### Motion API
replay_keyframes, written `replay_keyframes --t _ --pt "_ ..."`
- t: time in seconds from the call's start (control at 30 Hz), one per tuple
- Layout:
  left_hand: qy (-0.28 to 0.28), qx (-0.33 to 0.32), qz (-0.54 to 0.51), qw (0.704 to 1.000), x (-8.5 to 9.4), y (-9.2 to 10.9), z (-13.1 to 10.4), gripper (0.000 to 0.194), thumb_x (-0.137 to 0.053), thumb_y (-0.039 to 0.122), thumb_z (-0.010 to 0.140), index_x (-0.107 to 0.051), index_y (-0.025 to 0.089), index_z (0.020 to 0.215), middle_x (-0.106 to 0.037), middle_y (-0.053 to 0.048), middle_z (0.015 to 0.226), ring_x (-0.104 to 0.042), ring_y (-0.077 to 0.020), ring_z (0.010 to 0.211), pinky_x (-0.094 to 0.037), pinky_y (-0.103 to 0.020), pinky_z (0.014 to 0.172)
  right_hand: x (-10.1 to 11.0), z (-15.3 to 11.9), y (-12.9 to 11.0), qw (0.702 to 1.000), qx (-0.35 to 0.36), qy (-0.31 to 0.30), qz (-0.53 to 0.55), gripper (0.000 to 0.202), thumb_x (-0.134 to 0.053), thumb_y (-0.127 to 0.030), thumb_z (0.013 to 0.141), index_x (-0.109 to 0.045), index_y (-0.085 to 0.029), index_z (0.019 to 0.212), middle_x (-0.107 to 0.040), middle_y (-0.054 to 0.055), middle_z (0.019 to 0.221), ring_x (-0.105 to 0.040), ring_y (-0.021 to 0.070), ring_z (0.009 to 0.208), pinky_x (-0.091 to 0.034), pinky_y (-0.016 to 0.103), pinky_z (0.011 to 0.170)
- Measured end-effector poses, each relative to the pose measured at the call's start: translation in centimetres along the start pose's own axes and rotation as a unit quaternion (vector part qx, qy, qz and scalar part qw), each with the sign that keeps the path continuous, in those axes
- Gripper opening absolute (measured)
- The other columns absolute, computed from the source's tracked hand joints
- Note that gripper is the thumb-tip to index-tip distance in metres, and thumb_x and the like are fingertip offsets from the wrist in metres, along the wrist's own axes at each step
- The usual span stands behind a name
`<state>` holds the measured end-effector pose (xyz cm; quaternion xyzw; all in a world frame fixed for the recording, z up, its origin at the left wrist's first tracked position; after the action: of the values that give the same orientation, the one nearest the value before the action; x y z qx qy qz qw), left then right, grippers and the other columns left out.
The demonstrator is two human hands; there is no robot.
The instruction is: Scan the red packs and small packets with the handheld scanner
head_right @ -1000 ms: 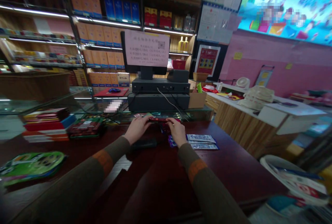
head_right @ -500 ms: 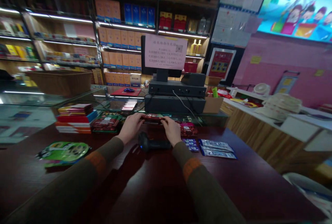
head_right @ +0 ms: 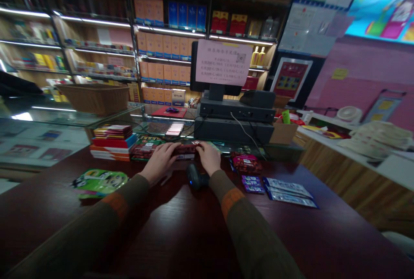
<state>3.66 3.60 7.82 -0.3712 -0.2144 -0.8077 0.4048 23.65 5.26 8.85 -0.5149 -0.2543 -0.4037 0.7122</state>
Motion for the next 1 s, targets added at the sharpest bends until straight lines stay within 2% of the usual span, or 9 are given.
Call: replay_keyframes --t 0.17,0.3,0.53,0.67,0.8,1.0 --pt "-0.010 -0.015 0.051 0.999 -0.2 -0.8 -1.1 0.076 -0.068 0.026 0.083 -0.035 0.020 0.151 -0.055 -0.013 0.138 -0.051 -0.0285 0.129 -0.032 -0.047 0.116 -0.7 0.3 -0.9 1.000 -0.006 -0.009 0.006 0.027 -0.052 -0.040 0.096 -0.072 -0.033 0.113 -0.077 0.002 0.102 -0.069 0.0230 0.097 -0.043 0.030 0.082" --pt "-0.004 0.006 0.087 0.996 -0.3 -1.1 -1.6 0.086 -0.069 0.022 0.080 -0.028 0.018 0.155 -0.053 -0.016 0.139 -0.048 -0.0299 0.134 -0.028 -0.048 0.119 -1.1 0.5 -1.6 1.000 0.004 -0.016 0.020 0.028 -0.053 -0.040 0.095 -0.072 -0.030 0.113 -0.077 0.003 0.104 -0.068 0.0236 0.100 -0.044 0.030 0.082" --pt "0.011 0.015 0.099 0.995 -0.7 -1.3 -2.1 0.095 -0.070 0.027 0.078 -0.021 0.019 0.159 -0.050 -0.017 0.142 -0.045 -0.0323 0.136 -0.023 -0.051 0.122 -1.5 0.9 -1.7 0.999 0.009 -0.026 0.018 0.028 -0.053 -0.040 0.095 -0.072 -0.031 0.112 -0.076 0.002 0.105 -0.068 0.0237 0.098 -0.043 0.030 0.080" --pt "0.014 0.023 0.093 0.995 -0.6 -1.3 -2.3 0.090 -0.070 0.025 0.077 -0.028 0.017 0.156 -0.049 -0.019 0.144 -0.045 -0.0332 0.137 -0.022 -0.053 0.123 -2.0 1.0 -1.5 0.999 0.019 -0.025 0.014 0.027 -0.052 -0.041 0.095 -0.072 -0.031 0.110 -0.076 0.002 0.105 -0.067 0.0230 0.095 -0.042 0.030 0.078" --pt "0.029 0.017 0.080 0.996 -0.7 -1.1 -2.5 0.085 -0.068 0.024 0.078 -0.031 0.019 0.154 -0.040 -0.018 0.153 -0.036 -0.0336 0.145 -0.019 -0.054 0.124 -2.4 1.2 -1.1 0.999 0.026 -0.017 0.028 0.024 -0.053 -0.043 0.095 -0.071 -0.028 0.101 -0.075 0.001 0.091 -0.065 0.0200 0.085 -0.041 0.028 0.075" --pt "0.027 0.015 0.072 0.997 -1.4 -1.2 -3.0 0.089 -0.070 0.027 0.077 -0.029 0.015 0.155 -0.051 -0.017 0.142 -0.044 -0.0314 0.137 -0.020 -0.051 0.125 -3.0 1.5 -0.1 0.997 0.024 -0.009 0.067 0.022 -0.053 -0.039 0.095 -0.071 -0.026 0.097 -0.074 0.001 0.088 -0.066 0.0193 0.084 -0.043 0.028 0.077"
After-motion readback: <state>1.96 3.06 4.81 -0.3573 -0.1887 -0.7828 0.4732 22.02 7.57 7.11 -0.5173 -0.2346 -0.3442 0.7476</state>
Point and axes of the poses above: each hand's wrist, its own z-axis towards the middle knuckle, its own x-axis out of the back of the hand, y = z × x, the point moved 6 cm from there along z, towards the middle knuckle
